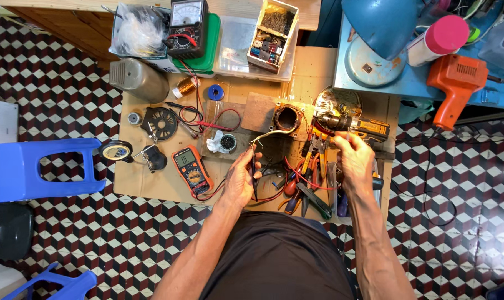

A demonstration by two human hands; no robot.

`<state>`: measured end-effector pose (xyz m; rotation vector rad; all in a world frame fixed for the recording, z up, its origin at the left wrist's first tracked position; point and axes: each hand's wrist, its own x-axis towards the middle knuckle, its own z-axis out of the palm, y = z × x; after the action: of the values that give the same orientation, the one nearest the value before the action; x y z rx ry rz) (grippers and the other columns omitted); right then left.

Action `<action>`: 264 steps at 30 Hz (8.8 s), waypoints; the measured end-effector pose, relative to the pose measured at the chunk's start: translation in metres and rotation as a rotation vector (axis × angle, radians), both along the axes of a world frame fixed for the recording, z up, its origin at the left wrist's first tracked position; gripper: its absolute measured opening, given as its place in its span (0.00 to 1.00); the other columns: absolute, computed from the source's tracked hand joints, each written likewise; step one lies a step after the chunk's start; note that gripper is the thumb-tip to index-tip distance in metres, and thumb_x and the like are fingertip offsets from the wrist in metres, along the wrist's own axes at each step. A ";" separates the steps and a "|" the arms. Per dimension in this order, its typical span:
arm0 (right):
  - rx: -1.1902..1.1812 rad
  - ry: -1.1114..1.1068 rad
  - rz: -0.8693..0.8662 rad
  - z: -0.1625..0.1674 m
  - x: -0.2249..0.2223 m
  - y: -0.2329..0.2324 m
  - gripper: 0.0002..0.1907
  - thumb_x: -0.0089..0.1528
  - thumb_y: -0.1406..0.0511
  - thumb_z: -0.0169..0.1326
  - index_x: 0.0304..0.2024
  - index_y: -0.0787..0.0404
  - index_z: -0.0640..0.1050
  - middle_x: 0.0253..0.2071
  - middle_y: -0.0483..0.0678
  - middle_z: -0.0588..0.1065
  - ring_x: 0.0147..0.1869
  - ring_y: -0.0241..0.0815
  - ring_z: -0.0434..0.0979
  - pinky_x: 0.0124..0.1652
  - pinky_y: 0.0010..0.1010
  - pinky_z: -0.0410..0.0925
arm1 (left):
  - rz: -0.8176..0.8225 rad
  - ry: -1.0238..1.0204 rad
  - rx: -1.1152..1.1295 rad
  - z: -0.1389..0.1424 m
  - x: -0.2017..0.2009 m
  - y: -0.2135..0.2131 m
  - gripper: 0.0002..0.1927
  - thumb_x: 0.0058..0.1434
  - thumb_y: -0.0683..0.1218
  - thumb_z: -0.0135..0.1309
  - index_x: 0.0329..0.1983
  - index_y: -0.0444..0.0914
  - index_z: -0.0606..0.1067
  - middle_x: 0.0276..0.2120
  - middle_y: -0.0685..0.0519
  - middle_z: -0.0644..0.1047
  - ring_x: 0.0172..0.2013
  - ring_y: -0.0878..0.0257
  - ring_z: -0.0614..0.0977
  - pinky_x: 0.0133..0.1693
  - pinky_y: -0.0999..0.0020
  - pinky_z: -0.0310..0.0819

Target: The person holds a cylindrical electrical component with multiple wires and uses a multimeter to test continuity between wire pairs. They repeatedly touch the multimeter probes to different wire ends while observing the display. The component is rotated and repositioned during testing.

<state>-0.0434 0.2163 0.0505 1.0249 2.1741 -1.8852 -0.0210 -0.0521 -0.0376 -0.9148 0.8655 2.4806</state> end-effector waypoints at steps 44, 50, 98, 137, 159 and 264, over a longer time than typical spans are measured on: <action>-0.155 -0.082 0.194 -0.051 0.125 -0.151 0.22 0.69 0.61 0.51 0.61 0.66 0.76 0.33 0.42 0.76 0.29 0.25 0.65 0.27 0.15 0.59 | -0.358 0.254 -0.142 -0.062 0.004 -0.078 0.22 0.68 0.50 0.56 0.62 0.39 0.71 0.41 0.52 0.79 0.33 0.71 0.76 0.29 0.78 0.68; -0.254 0.014 0.203 -0.090 0.098 -0.158 0.25 0.69 0.57 0.48 0.65 0.61 0.75 0.33 0.42 0.77 0.26 0.27 0.62 0.26 0.17 0.58 | -0.452 0.220 -0.225 -0.052 0.016 -0.082 0.22 0.68 0.50 0.55 0.63 0.40 0.70 0.42 0.53 0.79 0.34 0.71 0.76 0.30 0.78 0.68; -0.728 -0.016 0.241 -0.091 0.046 -0.156 0.17 0.65 0.66 0.54 0.57 0.63 0.76 0.31 0.47 0.77 0.24 0.29 0.67 0.20 0.18 0.57 | -0.404 0.244 -0.311 -0.031 0.019 -0.075 0.23 0.68 0.51 0.54 0.63 0.38 0.70 0.41 0.53 0.79 0.35 0.72 0.75 0.30 0.78 0.67; -0.566 -0.074 0.203 -0.088 0.061 -0.128 0.20 0.66 0.62 0.53 0.57 0.66 0.77 0.35 0.45 0.80 0.26 0.29 0.68 0.24 0.18 0.61 | -0.414 0.151 -0.391 -0.059 0.026 -0.060 0.18 0.71 0.50 0.49 0.56 0.33 0.75 0.37 0.51 0.79 0.32 0.68 0.76 0.34 0.74 0.72; -0.405 0.068 0.230 -0.034 -0.067 0.035 0.23 0.67 0.64 0.50 0.64 0.65 0.72 0.34 0.46 0.78 0.27 0.28 0.69 0.23 0.18 0.60 | -0.250 0.042 -0.425 0.048 0.018 0.053 0.17 0.69 0.52 0.49 0.53 0.37 0.75 0.33 0.57 0.76 0.24 0.74 0.70 0.22 0.77 0.60; -0.663 -0.092 0.416 -0.082 -0.154 0.057 0.09 0.65 0.69 0.52 0.47 0.64 0.77 0.29 0.45 0.74 0.21 0.31 0.64 0.19 0.19 0.56 | 0.030 0.003 -0.287 -0.010 -0.040 0.022 0.15 0.65 0.48 0.57 0.52 0.37 0.77 0.37 0.52 0.81 0.29 0.72 0.75 0.22 0.78 0.61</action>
<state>-0.1970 0.2729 -0.0318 0.4745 1.3851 -2.0524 -0.0614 -0.0302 -0.0476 -1.0214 1.2398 2.4225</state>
